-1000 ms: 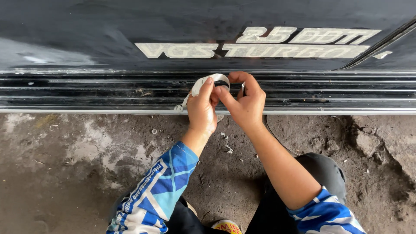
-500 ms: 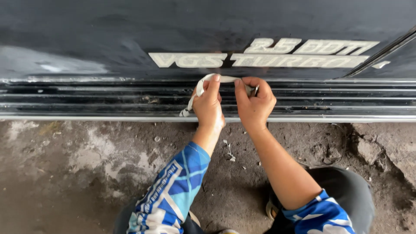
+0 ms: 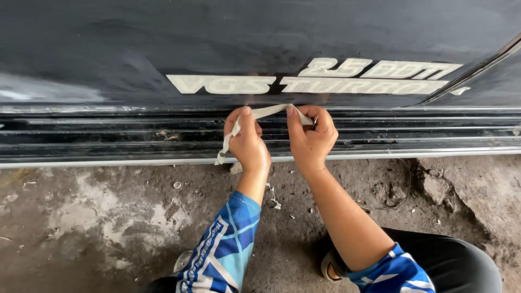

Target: The person is removing a white vinyl decal or sticker from the lower side panel of a black vehicle using a utility blade.

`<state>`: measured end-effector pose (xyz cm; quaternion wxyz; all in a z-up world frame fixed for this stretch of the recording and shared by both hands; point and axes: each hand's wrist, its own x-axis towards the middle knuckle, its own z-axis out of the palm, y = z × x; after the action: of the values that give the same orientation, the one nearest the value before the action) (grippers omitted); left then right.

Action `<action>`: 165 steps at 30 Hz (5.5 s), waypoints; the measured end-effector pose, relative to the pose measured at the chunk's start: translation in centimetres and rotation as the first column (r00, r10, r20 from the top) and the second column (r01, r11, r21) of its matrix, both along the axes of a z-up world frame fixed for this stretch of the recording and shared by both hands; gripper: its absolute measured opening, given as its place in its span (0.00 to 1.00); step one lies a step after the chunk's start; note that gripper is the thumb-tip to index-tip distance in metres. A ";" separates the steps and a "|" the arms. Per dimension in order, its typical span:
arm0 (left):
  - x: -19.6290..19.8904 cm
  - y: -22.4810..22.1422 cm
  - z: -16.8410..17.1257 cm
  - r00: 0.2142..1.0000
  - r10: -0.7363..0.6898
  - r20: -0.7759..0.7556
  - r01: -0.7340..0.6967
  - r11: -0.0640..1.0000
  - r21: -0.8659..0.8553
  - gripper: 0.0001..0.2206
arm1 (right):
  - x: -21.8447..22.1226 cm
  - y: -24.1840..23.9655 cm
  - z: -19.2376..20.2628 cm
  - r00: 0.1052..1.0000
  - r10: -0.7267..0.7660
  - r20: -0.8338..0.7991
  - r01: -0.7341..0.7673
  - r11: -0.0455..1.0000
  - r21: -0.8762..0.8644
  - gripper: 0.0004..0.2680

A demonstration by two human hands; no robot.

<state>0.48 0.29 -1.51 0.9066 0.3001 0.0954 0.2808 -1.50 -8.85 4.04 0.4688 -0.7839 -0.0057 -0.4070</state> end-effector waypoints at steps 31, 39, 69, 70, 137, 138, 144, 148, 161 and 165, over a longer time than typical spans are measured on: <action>1.0 3.7 -1.0 0.906 0.420 0.053 -0.339 0.646 0.684 0.14 | 0.6 -0.3 -0.4 0.995 -0.099 0.001 0.099 0.993 0.069 0.07; -0.4 1.5 -0.9 0.796 -0.366 -0.482 0.509 0.835 0.207 0.24 | -0.3 -2.2 -1.9 0.988 0.144 -0.048 -0.108 0.891 0.441 0.17; -4.4 -2.0 6.8 0.980 -0.022 0.197 -0.197 -0.004 0.980 0.37 | -8.9 -10.1 -3.3 0.689 0.293 -0.663 -0.193 0.956 0.222 0.14; -4.4 -2.0 7.2 0.981 -0.020 0.194 -0.194 0.000 0.981 0.37 | -9.0 -10.5 -3.5 0.686 0.291 -0.667 -0.193 0.957 0.218 0.14; -4.0 4.1 12.7 0.835 -0.482 0.264 -0.355 -0.106 0.929 0.12 | -5.9 -5.5 2.1 0.847 0.530 -0.037 -0.469 0.780 0.414 0.10; -4.2 4.3 12.5 0.830 -0.486 0.275 -0.386 -0.143 0.912 0.10 | -5.7 -5.3 2.0 0.831 0.553 0.056 -0.503 0.705 0.500 0.11; -4.0 9.0 5.5 0.993 -0.117 0.005 -0.027 -0.182 0.983 0.22 | -4.5 -0.7 0.5 0.825 0.547 0.139 -0.519 0.638 0.569 0.13; -4.5 8.6 9.7 0.864 -0.310 0.397 -0.416 0.005 0.909 0.13 | -4.2 1.5 0.8 0.831 0.534 0.154 -0.514 0.632 0.580 0.13; -2.8 7.0 8.8 0.850 -0.423 0.313 -0.341 0.009 0.940 0.24 | -2.8 3.4 -1.1 0.820 0.477 0.316 -0.557 0.541 0.630 0.12; -2.6 7.1 8.6 0.847 -0.432 0.309 -0.331 0.025 0.943 0.24 | -2.4 3.5 -1.8 0.808 0.473 0.352 -0.579 0.522 0.626 0.11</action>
<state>-2.09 7.41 7.13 0.4273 0.7575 -0.3920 0.2999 -3.93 -5.38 2.22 0.8314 -0.4719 -0.1179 -0.2687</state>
